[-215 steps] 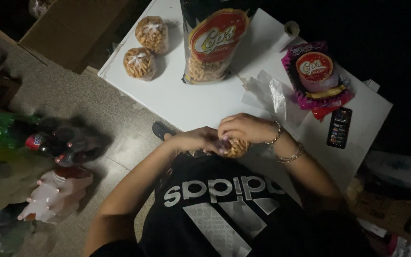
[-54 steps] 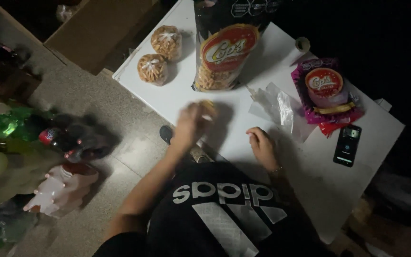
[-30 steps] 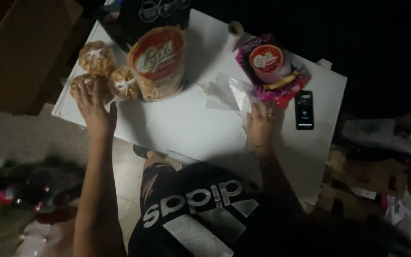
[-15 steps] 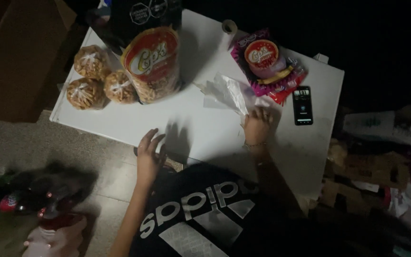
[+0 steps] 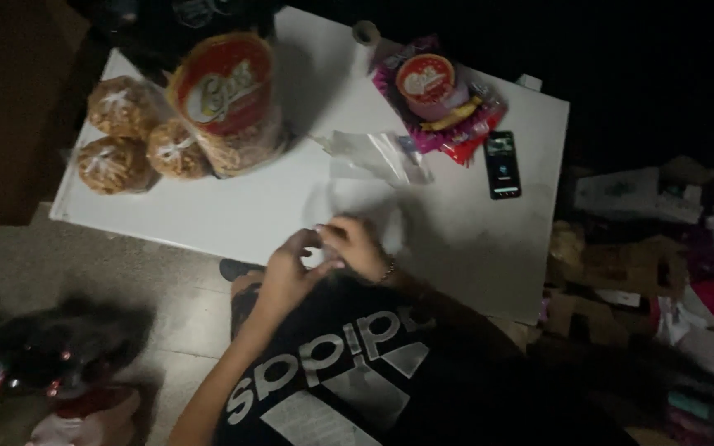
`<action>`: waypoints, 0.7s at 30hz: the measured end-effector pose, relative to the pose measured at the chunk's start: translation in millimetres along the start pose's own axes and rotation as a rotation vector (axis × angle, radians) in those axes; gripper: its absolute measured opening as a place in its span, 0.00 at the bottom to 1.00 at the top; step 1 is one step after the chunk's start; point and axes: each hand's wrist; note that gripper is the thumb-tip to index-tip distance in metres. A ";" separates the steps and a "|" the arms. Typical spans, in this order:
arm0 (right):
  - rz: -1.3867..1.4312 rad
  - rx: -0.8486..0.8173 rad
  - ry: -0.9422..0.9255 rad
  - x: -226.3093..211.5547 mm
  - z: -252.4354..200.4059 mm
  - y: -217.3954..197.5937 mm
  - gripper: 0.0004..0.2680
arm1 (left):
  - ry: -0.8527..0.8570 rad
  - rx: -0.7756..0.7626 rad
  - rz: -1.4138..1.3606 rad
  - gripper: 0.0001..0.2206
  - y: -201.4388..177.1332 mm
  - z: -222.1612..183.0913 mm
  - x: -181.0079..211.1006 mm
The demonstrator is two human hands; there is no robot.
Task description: The person pours snacks from a large branded bag into small clear plastic bags, then ties each filled bag and places it on the table. The process is repeated multiple times throughout the clip.
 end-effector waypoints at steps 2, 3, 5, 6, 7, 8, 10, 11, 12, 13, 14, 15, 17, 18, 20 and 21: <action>-0.031 -0.150 -0.020 -14.8 -0.4 -0.2 0.12 | -0.051 0.052 -0.044 0.10 -4.0 -1.7 -1.5; -0.034 -0.135 -0.009 -23.2 -2.4 -4.1 0.12 | -0.049 0.034 -0.048 0.10 -11.9 -11.3 5.6; 0.039 -0.135 -0.050 -42.7 4.6 -17.2 0.12 | -0.120 0.078 -0.143 0.07 -29.8 -18.8 21.9; 0.033 -0.119 -0.046 -15.6 11.1 -39.4 0.12 | -0.111 0.063 -0.146 0.07 -29.9 -20.7 8.5; 0.151 0.076 -0.098 11.1 16.8 -62.0 0.08 | -0.120 0.093 -0.234 0.07 -30.3 -22.4 -4.9; 0.270 0.267 -0.154 38.0 23.3 -83.2 0.06 | -0.131 0.128 -0.320 0.08 -31.6 -24.4 -19.0; -0.283 0.542 -0.405 92.7 36.4 -167.2 0.12 | -0.198 0.210 -0.418 0.07 -39.1 -32.6 -17.9; -0.848 0.781 -0.640 120.0 42.9 -209.3 0.21 | -0.273 0.302 -0.515 0.06 -42.7 -36.8 -18.0; -0.854 0.785 -0.636 118.8 28.2 -233.6 0.21 | -0.272 0.294 -0.516 0.06 -44.4 -39.1 -28.7; -0.873 0.803 -0.313 117.9 13.2 -258.0 0.29 | -0.289 0.337 -0.590 0.04 -45.6 -41.2 -39.6; -0.875 0.807 0.012 117.1 -1.8 -281.4 0.37 | -0.307 0.380 -0.661 0.02 -47.5 -43.3 -50.4; -0.878 0.811 0.018 127.7 -8.7 -289.3 0.37 | -0.309 0.373 -0.661 0.02 -49.6 -45.8 -59.4; -0.567 0.803 -0.091 148.4 -18.9 -306.0 0.42 | -0.572 0.384 -0.616 0.06 -54.5 -47.0 -76.9; -0.568 0.810 -0.090 126.9 -21.0 -296.7 0.42 | -0.568 0.378 -0.614 0.06 -53.6 -45.6 -64.1; -0.507 0.722 0.048 84.0 -26.5 -279.3 0.25 | -0.490 0.408 -0.824 0.05 -50.3 -44.2 -38.1; -0.509 0.728 0.051 103.0 -23.9 -287.4 0.25 | -0.490 0.401 -0.824 0.05 -52.0 -43.3 -38.9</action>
Point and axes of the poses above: each hand's wrist, its own z-axis towards the middle knuckle, its own y-axis out of the palm, x = y × z, and after that the axes turned 4 degrees about -y, right-handed
